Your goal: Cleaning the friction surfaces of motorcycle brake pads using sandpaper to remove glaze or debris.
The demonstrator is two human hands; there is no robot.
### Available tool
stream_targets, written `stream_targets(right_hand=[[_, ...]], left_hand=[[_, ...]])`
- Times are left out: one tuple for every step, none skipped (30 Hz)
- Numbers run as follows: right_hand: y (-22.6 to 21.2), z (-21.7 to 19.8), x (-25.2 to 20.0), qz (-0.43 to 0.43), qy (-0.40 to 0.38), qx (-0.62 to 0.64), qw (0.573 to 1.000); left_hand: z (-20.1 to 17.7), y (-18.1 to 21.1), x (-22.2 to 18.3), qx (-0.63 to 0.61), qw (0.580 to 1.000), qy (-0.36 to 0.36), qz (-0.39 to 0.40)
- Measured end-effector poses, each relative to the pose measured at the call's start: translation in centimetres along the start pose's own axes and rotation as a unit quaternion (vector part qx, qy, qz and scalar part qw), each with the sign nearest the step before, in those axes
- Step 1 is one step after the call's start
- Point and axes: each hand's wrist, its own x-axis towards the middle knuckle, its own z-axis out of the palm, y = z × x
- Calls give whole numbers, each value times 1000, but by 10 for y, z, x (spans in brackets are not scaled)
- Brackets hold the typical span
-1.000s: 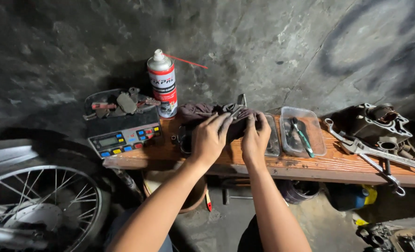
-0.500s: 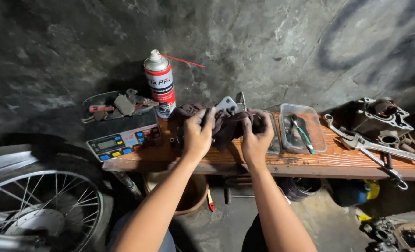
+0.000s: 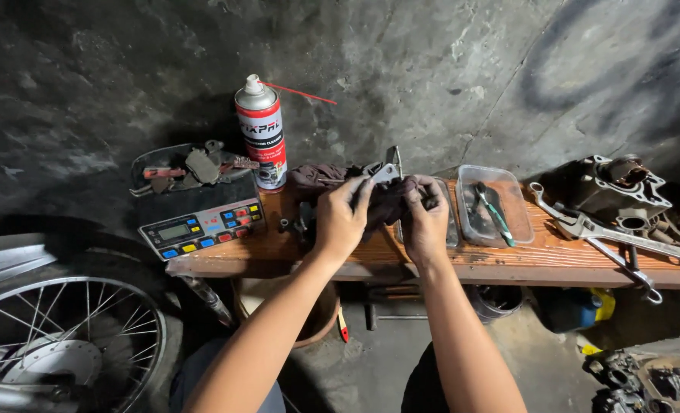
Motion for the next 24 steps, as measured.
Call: stream_targets(right_hand=[[-3, 2, 0, -1, -1, -1, 1000], [-7, 4, 0, -5, 7, -35, 999], [-11, 5, 0, -8, 16, -69, 997], [-21, 11, -3, -8, 17, -70, 997], [-31, 17, -6, -12, 14, -129, 992], [-42, 23, -10, -15, 12, -187, 982], [-41, 22, -8, -17, 13, -187, 982], [-41, 20, -7, -4, 6, -163, 987], [-40, 19, -8, 13, 0, -140, 990], [-40, 18, -9, 15, 2, -140, 990], [-39, 19, -9, 17, -1, -129, 992], [-38, 20, -9, 20, -3, -117, 993], [-39, 21, -9, 17, -2, -116, 993], [-39, 22, -9, 16, -7, -104, 994], [-40, 22, -12, 19, -11, -94, 995], [-38, 20, -11, 21, -11, -95, 995], [-35, 19, -10, 12, -17, -103, 994], [-32, 18, -9, 2, -24, -112, 993], [-33, 16, -10, 1, -24, -111, 994], [-34, 14, -10, -64, -24, -190, 979], [-35, 11, -13, -126, -23, -268, 955], [-37, 13, -16, -126, -22, -267, 955], [-38, 15, -17, -162, -20, -293, 942], [-39, 17, -19, -198, -19, -319, 927]], left_hand=[[1, -1, -1, -2, 1000, 1, 1], [3, -2, -2, -6, 1000, 0, 18], [5, -3, -4, -11, 999, -2, 35], [6, -5, -4, -12, 999, -3, 35], [6, -7, -5, -8, 999, -6, 37], [7, -9, -5, -3, 999, -10, 39], [7, -9, -5, -4, 999, -12, 41], [7, -8, -4, -5, 999, -12, 41], [5, -8, -7, -5, 999, -14, 38], [5, -8, -7, -5, 999, -16, 37], [5, -8, -6, -8, 999, -14, 31], [4, -8, -5, -11, 1000, -12, 25], [4, -8, -3, -12, 999, -13, 28], [5, -7, 0, -15, 1000, -10, 19], [6, -7, -2, -18, 1000, -5, 6], [6, -5, -2, -18, 1000, -5, 3], [5, -4, -2, -13, 1000, -4, 3], [5, -2, -1, -8, 1000, -3, 2], [4, 2, 0, -7, 1000, -3, 3], [3, 6, 0, -9, 1000, 6, 1], [3, 10, -1, -12, 1000, 13, -3], [2, 10, 0, -11, 1000, 11, -3], [2, 9, 1, -7, 1000, 22, -5], [1, 9, 3, -3, 999, 32, -6]])
